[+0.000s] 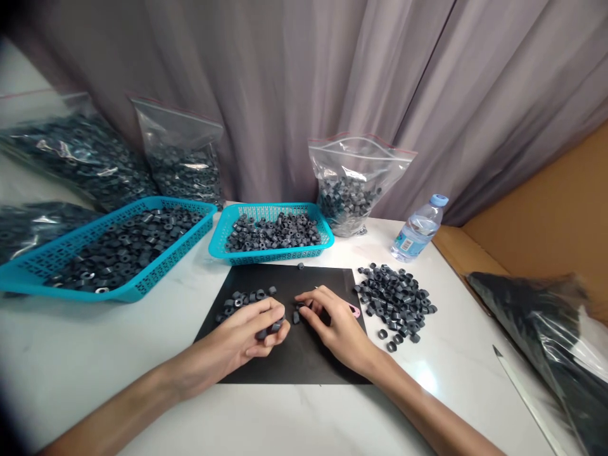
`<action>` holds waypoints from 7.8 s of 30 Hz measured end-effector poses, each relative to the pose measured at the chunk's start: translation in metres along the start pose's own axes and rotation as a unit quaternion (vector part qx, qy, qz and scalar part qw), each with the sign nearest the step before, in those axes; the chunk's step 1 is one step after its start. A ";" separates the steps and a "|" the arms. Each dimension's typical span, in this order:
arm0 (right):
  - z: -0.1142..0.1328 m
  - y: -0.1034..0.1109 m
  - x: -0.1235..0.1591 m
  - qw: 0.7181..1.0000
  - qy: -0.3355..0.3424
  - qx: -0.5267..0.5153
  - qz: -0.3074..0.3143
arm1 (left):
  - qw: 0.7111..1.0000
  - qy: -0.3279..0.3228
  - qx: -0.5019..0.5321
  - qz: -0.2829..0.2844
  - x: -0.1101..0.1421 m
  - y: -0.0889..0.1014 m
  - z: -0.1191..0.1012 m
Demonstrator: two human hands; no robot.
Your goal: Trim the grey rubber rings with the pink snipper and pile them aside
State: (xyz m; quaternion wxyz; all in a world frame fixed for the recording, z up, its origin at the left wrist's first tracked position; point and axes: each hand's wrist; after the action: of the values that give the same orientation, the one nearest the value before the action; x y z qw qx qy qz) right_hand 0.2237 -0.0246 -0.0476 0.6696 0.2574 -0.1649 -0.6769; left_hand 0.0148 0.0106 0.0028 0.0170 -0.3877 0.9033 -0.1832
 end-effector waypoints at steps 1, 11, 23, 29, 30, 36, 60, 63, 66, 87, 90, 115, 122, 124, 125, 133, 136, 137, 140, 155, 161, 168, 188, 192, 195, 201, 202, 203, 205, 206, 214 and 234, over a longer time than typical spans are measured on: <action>0.000 0.001 0.000 1.000 0.002 0.005 0.005 | 1.000 0.000 -0.008 0.006 0.000 0.000 0.001; -0.016 0.002 -0.049 0.976 0.050 0.186 -0.102 | 0.990 -0.061 -0.124 -0.012 -0.006 0.005 0.008; -0.025 0.009 -0.068 0.988 0.041 0.121 -0.091 | 0.975 -0.104 -0.191 -0.046 -0.008 0.006 0.016; -0.023 0.007 -0.058 0.995 0.032 0.086 -0.037 | 0.974 -0.096 -0.191 -0.075 -0.006 0.001 0.015; -0.022 0.006 -0.057 0.996 0.034 0.081 -0.030 | 0.974 -0.092 -0.189 -0.079 -0.005 0.001 0.014; -0.016 0.007 -0.051 0.996 0.057 0.067 -0.007 | 0.984 -0.072 -0.135 -0.086 -0.002 -0.004 0.010; 0.064 0.042 -0.018 0.993 0.035 0.031 0.104 | 0.988 -0.050 0.116 -0.087 -0.003 -0.008 0.011; 0.066 0.044 -0.017 0.991 0.033 0.053 0.115 | 0.989 -0.049 0.113 -0.078 -0.003 -0.007 0.012; 0.068 0.046 -0.016 0.990 0.031 0.057 0.123 | 0.989 -0.046 0.117 -0.076 -0.003 -0.008 0.012; 0.056 0.048 -0.020 0.986 0.030 0.027 0.164 | 0.993 -0.072 0.045 -0.084 -0.002 -0.006 0.016; 0.054 0.050 -0.021 0.987 0.019 0.016 0.160 | 0.993 -0.067 0.042 -0.086 -0.002 -0.006 0.016; 0.061 0.006 -0.015 0.991 0.110 0.080 0.010 | 0.964 -0.038 0.184 -0.188 -0.008 -0.009 0.019; 0.047 0.043 -0.022 0.978 0.037 0.203 0.035 | 0.978 -0.021 0.134 -0.161 -0.007 -0.003 0.014; 0.038 0.045 -0.021 0.965 0.022 0.240 0.103 | 0.980 -0.027 0.122 -0.152 -0.006 -0.002 0.012; 0.034 0.043 -0.020 0.960 0.019 0.250 0.126 | 0.982 -0.032 0.114 -0.148 -0.006 -0.002 0.011; 0.028 0.022 -0.022 0.969 0.021 0.191 0.157 | 0.986 -0.057 0.074 -0.139 -0.004 -0.002 0.011; 0.030 0.029 -0.025 0.979 0.018 0.154 0.132 | 0.986 -0.041 0.066 -0.149 -0.003 -0.004 0.010; 0.032 0.033 -0.026 0.983 0.016 0.144 0.110 | 0.986 -0.037 0.065 -0.149 -0.003 -0.004 0.010; 0.041 0.039 -0.024 0.993 0.006 0.111 0.047 | 0.988 -0.025 0.066 -0.141 -0.003 -0.005 0.010; 0.048 0.034 -0.023 0.987 -0.018 -0.081 0.135 | 0.993 -0.046 0.030 -0.100 -0.001 -0.003 0.009; 0.049 0.037 -0.025 0.982 -0.021 -0.095 0.161 | 0.994 -0.056 0.004 -0.090 -0.003 0.000 0.009; 0.050 0.036 -0.026 0.986 -0.047 -0.089 0.129 | 0.995 -0.038 -0.007 -0.096 -0.001 -0.003 0.006; 0.049 0.017 -0.013 0.999 -0.029 -0.021 -0.033 | 0.989 -0.087 -0.025 -0.116 -0.006 0.001 0.012; 0.049 0.014 -0.013 0.998 -0.041 -0.037 -0.006 | 0.987 -0.086 -0.070 -0.116 -0.006 -0.002 0.007; 0.050 0.015 -0.014 0.995 -0.067 -0.072 0.024 | 0.988 -0.080 -0.074 -0.110 -0.004 -0.002 0.005; 0.040 0.023 -0.023 0.986 -0.091 -0.142 0.004 | 0.992 -0.065 -0.059 -0.094 -0.002 -0.001 0.006; 0.039 0.026 -0.025 0.984 -0.097 -0.149 -0.007 | 0.992 -0.065 -0.058 -0.091 -0.002 -0.001 0.006; 0.038 0.028 -0.027 0.982 -0.105 -0.154 -0.005 | 0.992 -0.064 -0.055 -0.089 -0.002 -0.001 0.006; 0.038 0.032 -0.028 0.979 -0.124 -0.161 0.031 | 0.993 -0.065 -0.048 -0.085 -0.001 -0.001 0.007; 0.040 0.034 -0.028 0.976 -0.131 -0.165 0.056 | 0.993 -0.066 -0.046 -0.085 -0.001 -0.001 0.007; 0.044 0.026 -0.026 0.961 -0.126 -0.219 0.109 | 0.991 -0.069 -0.040 -0.105 -0.003 -0.001 0.007; 0.049 0.025 -0.020 0.990 -0.020 -0.129 0.042 | 0.988 -0.074 0.008 -0.136 -0.006 0.000 0.008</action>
State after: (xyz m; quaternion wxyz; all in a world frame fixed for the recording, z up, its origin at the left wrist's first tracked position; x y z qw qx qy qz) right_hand 0.2155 -0.0123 0.0087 0.7219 0.1477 -0.1003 -0.6685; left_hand 0.0203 0.0118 -0.0049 0.0622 -0.5193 0.8368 -0.1617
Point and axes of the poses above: each hand's wrist, its own x-axis away from the middle knuckle, its own y-axis out of the back of the hand, z = x × y, and after that the axes turned 13 degrees about -y, right-handed
